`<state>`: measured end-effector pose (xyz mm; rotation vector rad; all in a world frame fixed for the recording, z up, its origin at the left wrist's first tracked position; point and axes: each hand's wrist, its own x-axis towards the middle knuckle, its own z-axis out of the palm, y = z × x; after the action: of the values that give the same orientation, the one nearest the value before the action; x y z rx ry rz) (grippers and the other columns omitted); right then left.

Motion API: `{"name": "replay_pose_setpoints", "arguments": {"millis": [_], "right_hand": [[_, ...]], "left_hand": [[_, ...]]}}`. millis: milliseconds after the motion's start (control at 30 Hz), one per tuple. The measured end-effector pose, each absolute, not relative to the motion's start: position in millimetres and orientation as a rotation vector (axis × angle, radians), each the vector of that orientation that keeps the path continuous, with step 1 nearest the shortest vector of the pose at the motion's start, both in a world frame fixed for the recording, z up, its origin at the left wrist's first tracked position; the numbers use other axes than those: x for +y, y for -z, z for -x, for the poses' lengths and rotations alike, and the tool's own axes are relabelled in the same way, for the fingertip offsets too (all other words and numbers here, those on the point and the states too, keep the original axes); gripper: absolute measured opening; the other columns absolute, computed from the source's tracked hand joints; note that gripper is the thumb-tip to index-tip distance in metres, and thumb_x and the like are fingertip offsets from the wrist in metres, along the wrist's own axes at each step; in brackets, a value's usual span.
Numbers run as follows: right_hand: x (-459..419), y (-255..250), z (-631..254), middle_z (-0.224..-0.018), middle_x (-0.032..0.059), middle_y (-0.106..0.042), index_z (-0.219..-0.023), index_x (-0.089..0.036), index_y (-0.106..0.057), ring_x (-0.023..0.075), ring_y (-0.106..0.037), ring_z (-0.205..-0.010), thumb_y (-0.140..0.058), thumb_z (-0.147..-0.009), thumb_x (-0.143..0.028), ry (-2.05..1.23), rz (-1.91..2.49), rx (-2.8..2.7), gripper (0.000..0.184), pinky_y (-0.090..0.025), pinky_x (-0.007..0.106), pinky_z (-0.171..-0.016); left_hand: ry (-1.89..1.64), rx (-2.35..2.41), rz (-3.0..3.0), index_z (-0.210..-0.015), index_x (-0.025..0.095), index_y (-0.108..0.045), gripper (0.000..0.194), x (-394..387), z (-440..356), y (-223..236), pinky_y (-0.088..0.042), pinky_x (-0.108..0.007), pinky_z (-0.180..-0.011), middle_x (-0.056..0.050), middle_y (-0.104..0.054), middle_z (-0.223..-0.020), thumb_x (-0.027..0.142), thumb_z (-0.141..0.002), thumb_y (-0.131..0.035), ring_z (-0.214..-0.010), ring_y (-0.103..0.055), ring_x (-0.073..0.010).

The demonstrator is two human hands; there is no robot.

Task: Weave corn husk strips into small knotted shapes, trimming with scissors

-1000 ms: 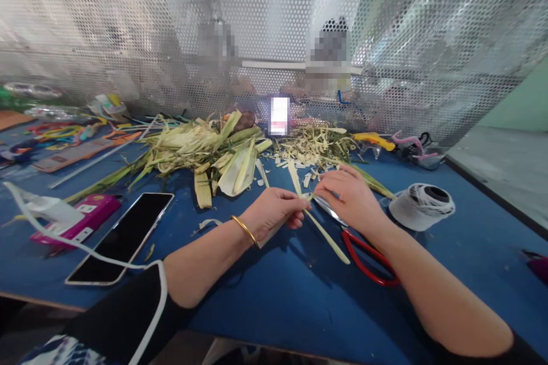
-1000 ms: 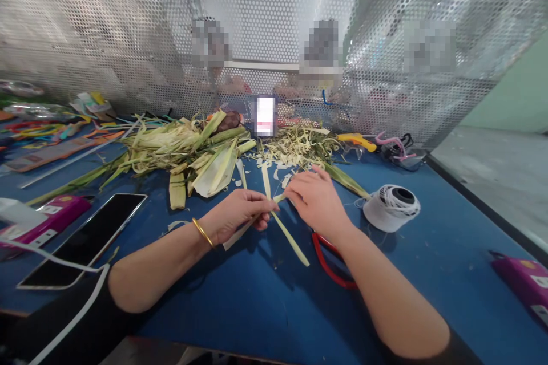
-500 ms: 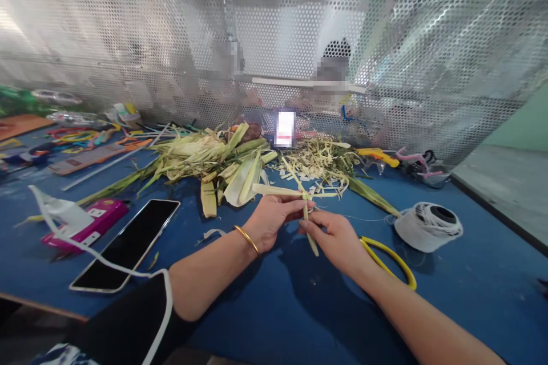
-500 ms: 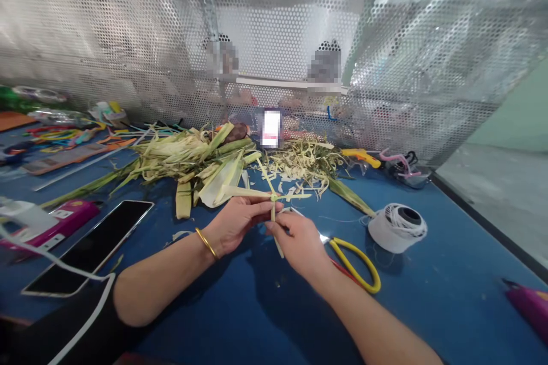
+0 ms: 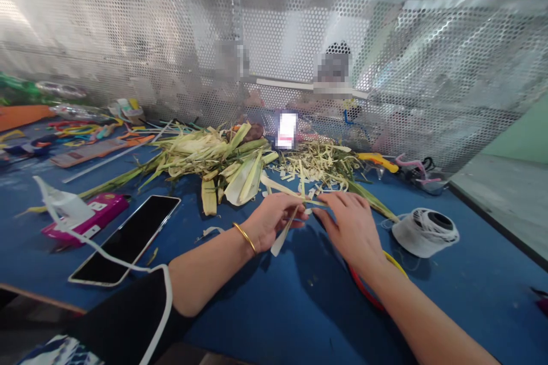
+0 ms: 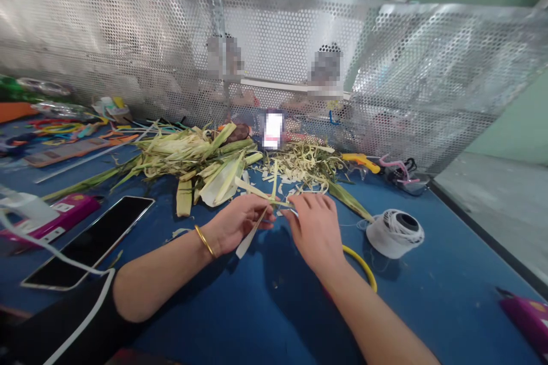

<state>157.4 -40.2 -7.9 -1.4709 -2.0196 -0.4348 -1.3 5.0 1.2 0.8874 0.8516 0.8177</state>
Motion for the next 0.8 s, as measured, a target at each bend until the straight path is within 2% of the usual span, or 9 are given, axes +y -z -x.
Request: {"name": "replay_pose_setpoints", "arguments": {"millis": [100, 167, 267, 433, 633, 800], "right_hand": [[-40, 10, -156, -0.061, 0.0004, -0.062, -0.071, -0.02, -0.056, 0.0151, -0.053, -0.06, -0.041, -0.094, -0.023, 0.364, 1.459, -2.165, 0.027, -0.033, 0.034, -0.086], [-43, 8, -152, -0.056, -0.0007, -0.057, -0.064, -0.02, -0.052, 0.0136, -0.048, -0.055, -0.04, -0.093, -0.022, 0.358, 1.432, -2.199, 0.032, -0.033, 0.033, -0.082], [-49, 4, -147, -0.053, -0.0013, -0.053, -0.06, -0.02, -0.049, 0.0129, -0.044, -0.052, -0.04, -0.093, -0.022, 0.323, 1.377, -2.203, 0.035, -0.033, 0.03, -0.075], [-51, 3, -147, -0.053, -0.0025, -0.05, -0.058, -0.019, -0.047, 0.012, -0.042, -0.051, -0.04, -0.092, -0.022, 0.258, 1.343, -2.191, 0.034, -0.033, 0.028, -0.072], [-43, 2, -159, -0.05, -0.0026, -0.05, -0.059, -0.02, -0.048, 0.0135, -0.045, -0.053, -0.043, -0.091, -0.024, 0.288, 1.444, -2.164, 0.033, -0.033, 0.028, -0.071], [-45, 1, -156, -0.057, -0.0005, -0.06, -0.064, -0.019, -0.056, 0.0141, -0.05, -0.057, -0.042, -0.091, -0.02, 0.364, 1.439, -2.217, 0.03, -0.033, 0.033, -0.08]], "left_hand": [[-0.829, 0.928, -1.039, -0.068, 0.014, -0.056, 0.015, 4, 0, 3, -0.039, -0.017, -0.044, 0.004, -0.052, -0.052, 0.023, -0.074, -0.067, -0.046, -0.049, -0.0057], [-0.846, 0.972, -1.157, -0.068, 0.015, -0.055, 0.018, 4, -1, 6, -0.031, -0.016, -0.039, 0.006, -0.048, -0.048, 0.026, -0.075, -0.066, -0.041, -0.043, -0.0045], [-0.835, 0.98, -1.22, -0.068, 0.014, -0.055, 0.02, 5, -1, 9, -0.026, -0.016, -0.038, 0.007, -0.045, -0.045, 0.029, -0.076, -0.066, -0.037, -0.038, -0.0035], [-0.818, 0.973, -1.15, -0.067, 0.014, -0.055, 0.02, 6, 1, 5, -0.024, -0.017, -0.038, 0.008, -0.045, -0.047, 0.027, -0.076, -0.066, -0.037, -0.037, -0.0026], [-0.761, 0.891, -1.047, -0.073, 0.012, -0.061, 0.028, 8, 6, -4, -0.034, -0.019, -0.042, 0.0, -0.058, -0.064, 0.039, -0.081, -0.059, -0.05, -0.052, -0.0067], [-0.814, 0.971, -1.136, -0.068, 0.013, -0.057, 0.017, 9, 3, 2, -0.033, -0.017, -0.041, 0.002, -0.056, -0.057, 0.025, -0.077, -0.066, -0.045, -0.05, -0.0049]]}}
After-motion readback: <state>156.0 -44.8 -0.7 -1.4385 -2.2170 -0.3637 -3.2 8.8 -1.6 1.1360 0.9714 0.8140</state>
